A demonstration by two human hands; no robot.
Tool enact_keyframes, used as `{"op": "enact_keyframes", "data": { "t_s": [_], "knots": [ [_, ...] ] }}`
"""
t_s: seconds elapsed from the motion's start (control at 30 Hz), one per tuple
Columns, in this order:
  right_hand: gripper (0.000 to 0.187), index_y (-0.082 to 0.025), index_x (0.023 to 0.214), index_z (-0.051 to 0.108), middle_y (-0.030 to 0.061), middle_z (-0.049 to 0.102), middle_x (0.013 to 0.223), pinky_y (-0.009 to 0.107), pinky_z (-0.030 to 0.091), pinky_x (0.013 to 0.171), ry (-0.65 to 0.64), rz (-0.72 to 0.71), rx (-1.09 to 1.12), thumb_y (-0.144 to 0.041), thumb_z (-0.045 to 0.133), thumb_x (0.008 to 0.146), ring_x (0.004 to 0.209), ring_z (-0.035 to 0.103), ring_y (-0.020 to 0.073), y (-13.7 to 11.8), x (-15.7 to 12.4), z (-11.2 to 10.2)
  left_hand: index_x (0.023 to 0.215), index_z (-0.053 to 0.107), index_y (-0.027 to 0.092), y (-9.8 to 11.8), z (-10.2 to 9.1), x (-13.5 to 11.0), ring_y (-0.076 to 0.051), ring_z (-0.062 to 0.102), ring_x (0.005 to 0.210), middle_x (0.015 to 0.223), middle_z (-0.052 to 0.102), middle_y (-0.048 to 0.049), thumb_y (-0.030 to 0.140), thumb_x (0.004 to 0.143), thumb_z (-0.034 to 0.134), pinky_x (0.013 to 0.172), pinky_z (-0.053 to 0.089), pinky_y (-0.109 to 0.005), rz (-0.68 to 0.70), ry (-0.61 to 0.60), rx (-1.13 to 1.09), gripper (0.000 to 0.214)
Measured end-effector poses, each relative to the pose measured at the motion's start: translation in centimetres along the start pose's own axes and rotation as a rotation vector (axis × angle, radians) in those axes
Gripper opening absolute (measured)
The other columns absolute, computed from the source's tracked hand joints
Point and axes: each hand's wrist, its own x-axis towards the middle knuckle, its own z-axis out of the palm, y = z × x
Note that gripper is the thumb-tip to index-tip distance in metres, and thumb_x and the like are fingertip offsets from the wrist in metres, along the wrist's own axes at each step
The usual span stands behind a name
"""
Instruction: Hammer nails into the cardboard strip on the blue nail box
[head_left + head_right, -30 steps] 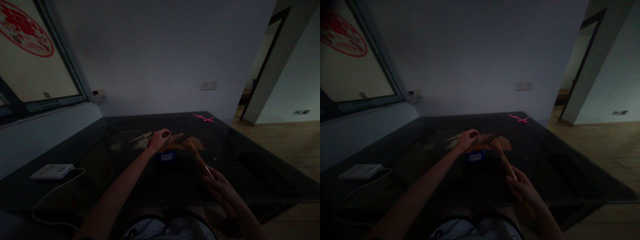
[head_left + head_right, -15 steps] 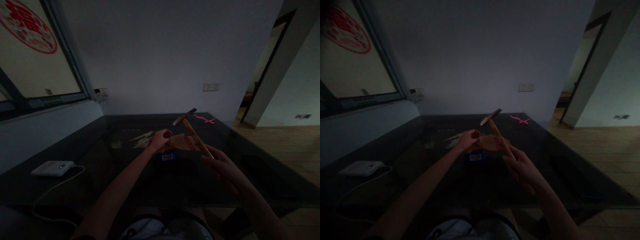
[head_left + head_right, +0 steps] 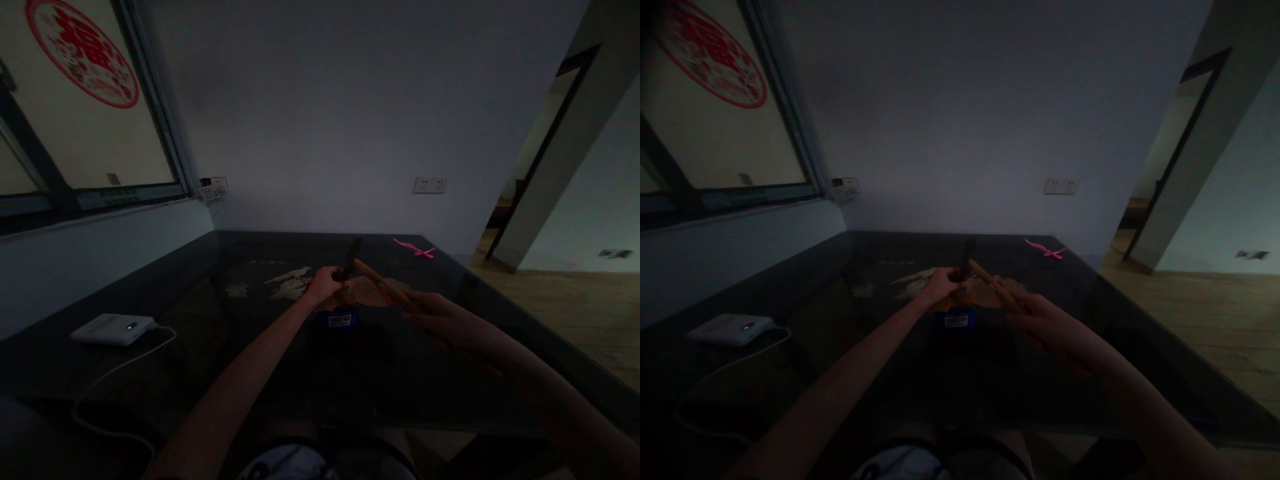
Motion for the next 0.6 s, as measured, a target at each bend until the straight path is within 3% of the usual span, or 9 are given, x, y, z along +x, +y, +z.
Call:
{"op": "enact_keyframes", "data": {
  "t_s": [0.23,0.43,0.6],
  "knots": [
    [0.049,-0.018,0.119,0.055,-0.0019,0.058,0.063,0.013,0.032,0.030,0.062,-0.015,-0.077,-0.029,0.063,0.072,0.038,0.042,0.0046,-1.5,-0.5,-0.4,0.075,0.065,0.011,0.1,0.3,0.1,-0.014,0.061,0.069,0.076,0.067,-0.0060,0.020,0.064,0.068,0.066,0.047,-0.024,-0.022,-0.013,-0.065,0.014],
    [0.054,-0.020,0.125,0.050,-0.0047,0.054,0.055,0.014,0.029,0.028,-0.044,0.070,-0.129,-0.029,0.061,0.074,0.034,0.038,0.0041,-0.1,-0.3,-0.3,0.080,0.066,0.011,-0.3,0.2,0.1,-0.015,0.061,0.072,0.079,0.068,-0.0066,0.023,0.065,0.068,0.066,0.046,-0.026,-0.005,-0.025,0.003,0.019],
    [0.056,-0.018,0.128,0.046,-0.0030,0.055,0.061,0.014,0.033,0.032,-0.048,0.085,-0.123,-0.036,0.058,0.076,0.038,0.042,0.0047,-1.8,-1.0,-0.2,0.080,0.066,0.011,-0.5,0.3,0.2,-0.013,0.060,0.070,0.078,0.068,-0.0056,0.023,0.064,0.068,0.065,0.046,-0.024,-0.015,-0.025,-0.007,0.020]
  ]
}}
